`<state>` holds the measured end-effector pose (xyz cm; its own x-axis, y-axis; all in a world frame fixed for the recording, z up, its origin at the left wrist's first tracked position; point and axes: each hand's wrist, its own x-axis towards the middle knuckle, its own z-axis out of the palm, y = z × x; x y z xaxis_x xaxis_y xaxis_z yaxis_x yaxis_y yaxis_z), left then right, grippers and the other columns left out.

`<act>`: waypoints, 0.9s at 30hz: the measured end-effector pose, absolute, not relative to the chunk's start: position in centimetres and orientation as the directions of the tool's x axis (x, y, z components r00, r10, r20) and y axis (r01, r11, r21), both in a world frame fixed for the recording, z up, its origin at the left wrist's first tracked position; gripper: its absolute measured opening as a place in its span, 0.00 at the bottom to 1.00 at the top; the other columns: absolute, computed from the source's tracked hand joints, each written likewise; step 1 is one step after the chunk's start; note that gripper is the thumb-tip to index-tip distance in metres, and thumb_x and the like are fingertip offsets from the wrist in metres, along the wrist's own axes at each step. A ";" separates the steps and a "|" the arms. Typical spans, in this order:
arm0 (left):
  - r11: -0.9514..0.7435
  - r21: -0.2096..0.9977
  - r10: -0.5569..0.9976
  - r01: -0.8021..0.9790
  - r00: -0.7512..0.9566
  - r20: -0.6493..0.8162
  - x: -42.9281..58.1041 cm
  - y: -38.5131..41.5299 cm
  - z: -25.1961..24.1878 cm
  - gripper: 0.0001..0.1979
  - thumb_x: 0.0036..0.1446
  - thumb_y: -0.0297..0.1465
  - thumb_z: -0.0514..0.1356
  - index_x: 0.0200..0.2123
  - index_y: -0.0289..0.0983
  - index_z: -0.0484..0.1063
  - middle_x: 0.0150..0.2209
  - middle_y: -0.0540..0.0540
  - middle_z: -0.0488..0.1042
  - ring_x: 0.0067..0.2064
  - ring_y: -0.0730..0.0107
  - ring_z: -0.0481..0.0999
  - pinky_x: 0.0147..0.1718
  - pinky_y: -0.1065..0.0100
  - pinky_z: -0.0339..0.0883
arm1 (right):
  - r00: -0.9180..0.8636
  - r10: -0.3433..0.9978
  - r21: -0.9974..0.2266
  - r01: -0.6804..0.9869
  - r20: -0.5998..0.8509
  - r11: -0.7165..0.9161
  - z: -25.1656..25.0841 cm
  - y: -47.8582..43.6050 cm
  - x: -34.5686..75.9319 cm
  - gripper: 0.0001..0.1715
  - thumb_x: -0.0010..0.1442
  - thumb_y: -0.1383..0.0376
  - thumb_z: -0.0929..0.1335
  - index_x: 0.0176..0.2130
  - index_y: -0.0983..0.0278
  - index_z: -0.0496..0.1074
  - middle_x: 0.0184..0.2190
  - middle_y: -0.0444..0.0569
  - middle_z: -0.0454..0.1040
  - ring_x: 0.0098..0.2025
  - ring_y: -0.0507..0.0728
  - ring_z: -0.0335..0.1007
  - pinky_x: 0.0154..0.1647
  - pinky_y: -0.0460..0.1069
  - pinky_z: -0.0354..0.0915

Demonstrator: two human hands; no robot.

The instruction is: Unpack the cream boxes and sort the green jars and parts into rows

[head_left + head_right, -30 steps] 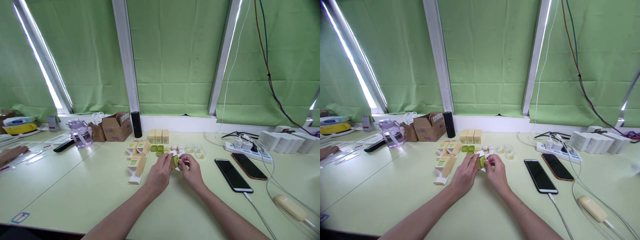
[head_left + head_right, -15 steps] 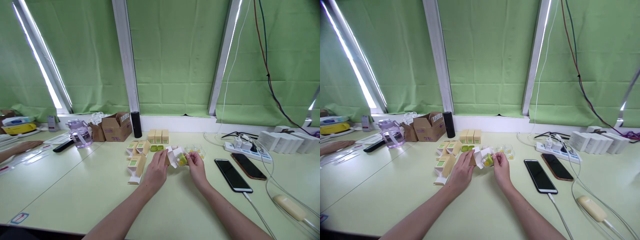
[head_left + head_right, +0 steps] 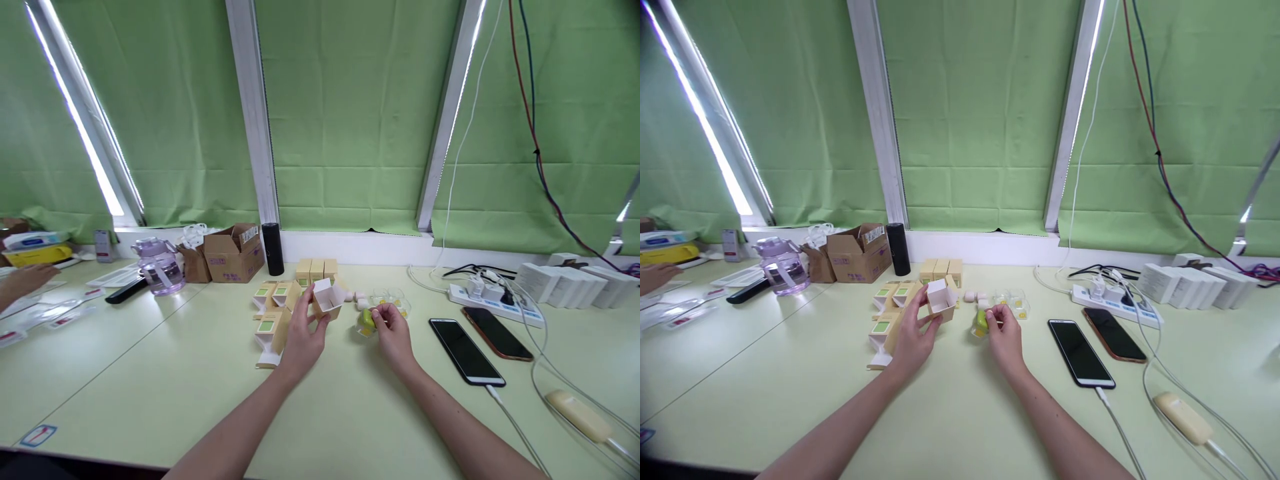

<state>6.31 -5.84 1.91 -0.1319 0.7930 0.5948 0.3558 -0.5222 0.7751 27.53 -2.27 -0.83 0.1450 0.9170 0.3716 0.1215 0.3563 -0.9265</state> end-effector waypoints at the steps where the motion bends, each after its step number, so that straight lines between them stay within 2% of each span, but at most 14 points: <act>1: -0.510 0.808 0.813 0.295 -0.143 0.565 6.4 -5.8 2.0 0.34 0.65 0.37 0.61 0.71 0.47 0.53 0.64 0.40 0.66 0.64 0.56 0.68 0.52 0.59 0.76 | 0.131 0.916 -0.922 0.139 0.378 0.361 -0.9 -2.3 27.5 0.24 0.62 0.42 0.67 0.36 0.60 0.69 0.35 0.50 0.78 0.37 0.59 0.73 0.38 0.52 0.69; 5: -0.443 0.896 0.882 0.031 -0.160 0.442 6.4 -5.7 2.7 0.40 0.61 0.40 0.66 0.71 0.45 0.51 0.57 0.39 0.73 0.60 0.57 0.73 0.51 0.60 0.75 | 0.081 0.912 -0.903 0.202 0.402 0.379 -1.0 -2.5 27.3 0.22 0.64 0.45 0.66 0.35 0.60 0.70 0.36 0.51 0.79 0.37 0.60 0.73 0.37 0.52 0.67; 9: -0.343 0.912 0.937 -0.227 -0.146 0.316 6.3 -5.6 3.1 0.42 0.58 0.42 0.69 0.69 0.44 0.53 0.53 0.40 0.79 0.55 0.57 0.78 0.53 0.57 0.74 | 0.050 0.903 -0.880 0.255 0.426 0.401 -0.9 -2.7 27.1 0.22 0.64 0.45 0.65 0.35 0.60 0.71 0.36 0.50 0.79 0.36 0.59 0.73 0.35 0.51 0.66; 12: -0.252 0.902 0.967 -0.350 -0.132 0.218 6.2 -5.4 2.9 0.39 0.58 0.43 0.69 0.67 0.44 0.56 0.50 0.41 0.80 0.52 0.56 0.81 0.51 0.55 0.76 | 0.025 0.896 -0.862 0.287 0.443 0.418 -0.7 -2.9 27.0 0.22 0.64 0.45 0.65 0.35 0.60 0.72 0.36 0.50 0.80 0.35 0.59 0.72 0.34 0.51 0.65; 15: -0.181 0.863 0.984 -0.472 -0.084 0.160 6.2 -5.3 2.7 0.31 0.60 0.41 0.68 0.62 0.44 0.61 0.54 0.42 0.78 0.51 0.57 0.81 0.49 0.52 0.78 | -0.002 0.899 -0.853 0.316 0.437 0.415 -0.6 -3.1 27.0 0.21 0.65 0.46 0.64 0.35 0.60 0.73 0.35 0.49 0.80 0.35 0.59 0.72 0.34 0.51 0.64; 18: -0.134 0.831 0.989 -0.539 -0.020 0.146 6.2 -5.4 2.7 0.22 0.64 0.39 0.65 0.58 0.43 0.65 0.57 0.42 0.75 0.51 0.59 0.80 0.47 0.50 0.80 | -0.040 0.903 -0.843 0.343 0.428 0.414 -0.6 -3.3 26.9 0.19 0.65 0.48 0.64 0.36 0.59 0.73 0.35 0.48 0.80 0.35 0.59 0.72 0.35 0.51 0.64; 21: -0.093 0.821 0.992 -0.563 0.023 0.128 6.1 -5.5 2.7 0.16 0.66 0.37 0.62 0.54 0.40 0.69 0.54 0.41 0.77 0.49 0.58 0.81 0.47 0.48 0.80 | -0.074 0.905 -0.838 0.352 0.419 0.417 -0.7 -3.3 26.9 0.16 0.66 0.51 0.64 0.36 0.58 0.72 0.34 0.47 0.79 0.34 0.58 0.72 0.35 0.51 0.64; 24: -0.055 0.814 0.993 -0.578 0.053 0.104 6.0 -5.5 2.6 0.14 0.66 0.36 0.60 0.53 0.38 0.70 0.54 0.38 0.78 0.48 0.55 0.82 0.48 0.46 0.79 | -0.089 0.904 -0.830 0.368 0.418 0.420 -0.8 -3.2 26.9 0.15 0.66 0.52 0.64 0.37 0.58 0.73 0.35 0.47 0.79 0.36 0.59 0.74 0.37 0.52 0.66; 27: -0.038 0.812 0.992 -0.582 0.074 0.100 6.0 -5.4 2.5 0.16 0.64 0.35 0.62 0.53 0.37 0.70 0.55 0.35 0.77 0.48 0.52 0.83 0.48 0.46 0.78 | -0.080 0.895 -0.806 0.404 0.439 0.432 -0.7 -3.3 27.0 0.14 0.66 0.53 0.64 0.41 0.58 0.73 0.41 0.48 0.80 0.42 0.61 0.75 0.45 0.55 0.68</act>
